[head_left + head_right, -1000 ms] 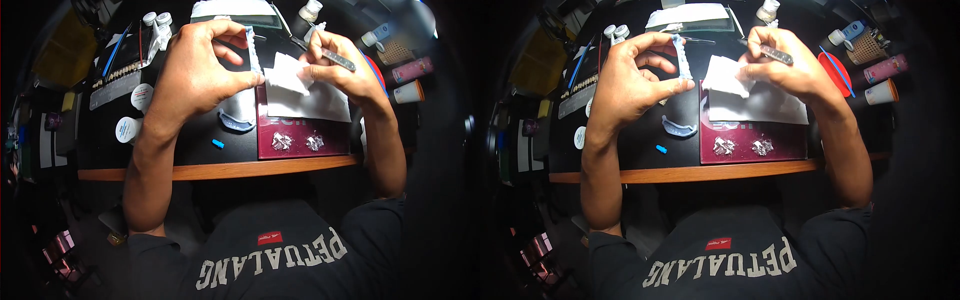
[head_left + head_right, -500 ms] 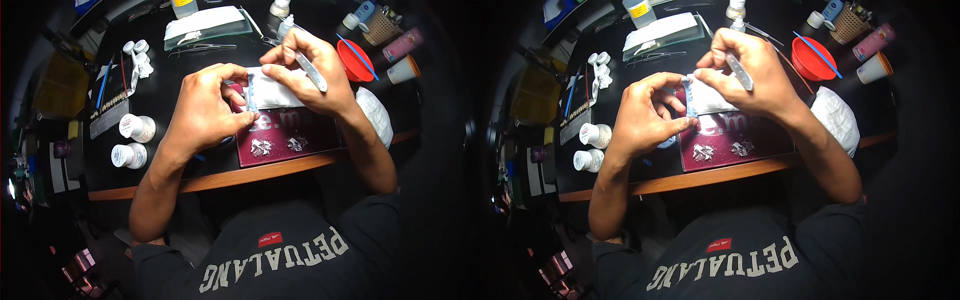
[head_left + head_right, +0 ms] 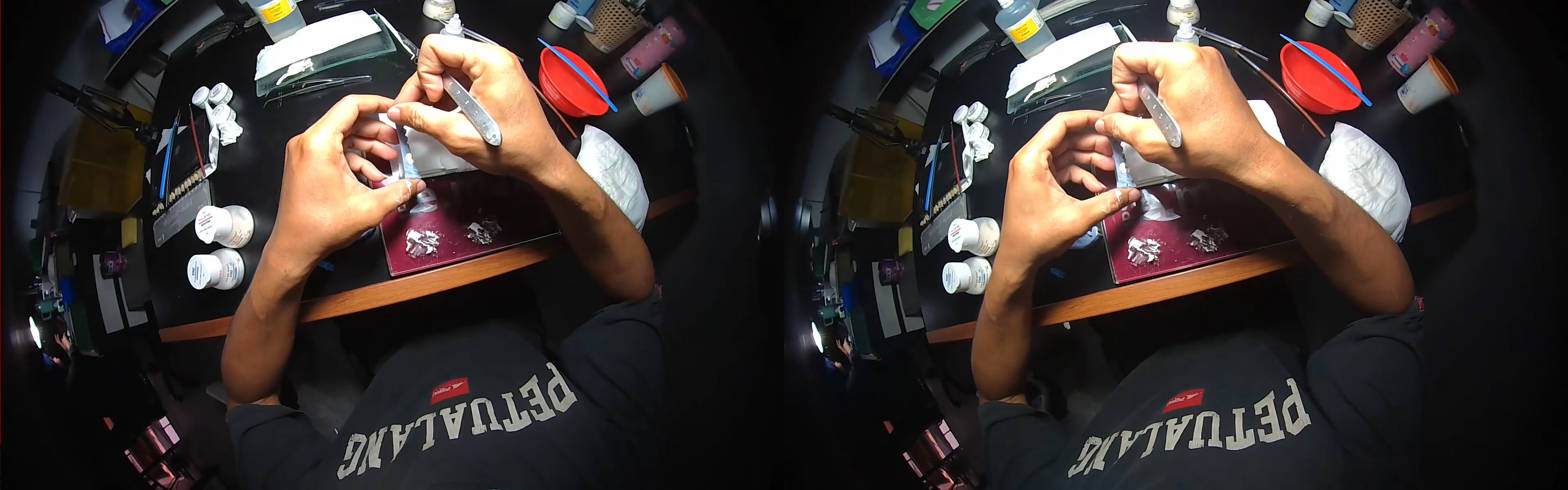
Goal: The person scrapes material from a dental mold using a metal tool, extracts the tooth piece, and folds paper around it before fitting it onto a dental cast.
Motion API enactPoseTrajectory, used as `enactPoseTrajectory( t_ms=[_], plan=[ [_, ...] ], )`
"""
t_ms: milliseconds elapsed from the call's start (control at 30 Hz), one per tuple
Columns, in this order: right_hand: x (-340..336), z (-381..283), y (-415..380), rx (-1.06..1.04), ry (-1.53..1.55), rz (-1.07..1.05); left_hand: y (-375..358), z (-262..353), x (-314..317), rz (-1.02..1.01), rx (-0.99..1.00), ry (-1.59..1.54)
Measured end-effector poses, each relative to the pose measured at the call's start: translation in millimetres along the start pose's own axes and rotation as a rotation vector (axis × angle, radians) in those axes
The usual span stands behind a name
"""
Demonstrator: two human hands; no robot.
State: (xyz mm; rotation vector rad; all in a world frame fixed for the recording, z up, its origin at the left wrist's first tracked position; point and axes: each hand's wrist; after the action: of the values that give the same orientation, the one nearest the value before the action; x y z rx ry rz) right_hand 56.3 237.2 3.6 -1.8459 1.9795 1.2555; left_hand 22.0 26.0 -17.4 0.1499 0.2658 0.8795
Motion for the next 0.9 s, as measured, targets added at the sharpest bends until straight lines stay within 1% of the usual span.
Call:
enactPoseTrajectory(
  t_ms=[67,167,267,333,367,467,500,600,633,667,733,767,800,867,900],
  plan=[
    [0,4,-1,0.016,0.031,0.01,1,1,0,-0.014,0.001,0.019],
    [-1,4,-2,0.034,0.054,0.048,3,-2,1,-0.01,0.057,-0.007],
    [-1,10,-4,0.002,0.092,0.085,4,-5,1,-0.021,0.168,0.104],
    [-7,5,-7,0.092,-0.053,0.133,6,-8,0,0.004,0.16,0.099],
    [-9,8,-9,0.178,-0.036,0.169,8,-8,0,0.018,0.158,0.097],
    [-23,2,-23,0.327,0.109,0.179,12,-2,-2,-0.001,0.227,0.291],
    [-23,-6,-29,0.334,0.187,0.286,15,0,-2,-0.002,0.256,0.345],
    [-20,-13,-52,0.314,0.263,0.35,24,4,-2,-0.044,0.332,0.438],
    [-17,-14,-56,0.337,0.247,0.334,27,5,-1,-0.051,0.344,0.44],
    [-17,-13,-63,0.309,0.307,0.313,29,5,0,-0.058,0.356,0.442],
    [-10,-19,-73,0.332,0.364,0.306,32,4,3,-0.061,0.372,0.446],
    [-9,-25,-75,0.394,0.442,0.289,31,3,5,-0.056,0.375,0.445],
    [-5,-29,-79,0.373,0.468,0.306,31,1,6,-0.049,0.378,0.444],
    [8,-19,-88,0.29,0.318,0.362,29,-2,8,-0.035,0.38,0.435],
    [5,-29,-89,0.418,0.343,0.339,27,-2,9,-0.027,0.372,0.439]
  ],
)
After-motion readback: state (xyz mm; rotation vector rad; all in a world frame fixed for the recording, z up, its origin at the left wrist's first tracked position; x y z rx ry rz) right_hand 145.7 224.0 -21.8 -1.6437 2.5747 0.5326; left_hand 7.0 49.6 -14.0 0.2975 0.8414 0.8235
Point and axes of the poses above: each hand's wrist, its own y-axis towards the middle knuckle, its own x-axis out of the palm, z = x × y, and after that the axes turned 11 degrees about -y, right-handed
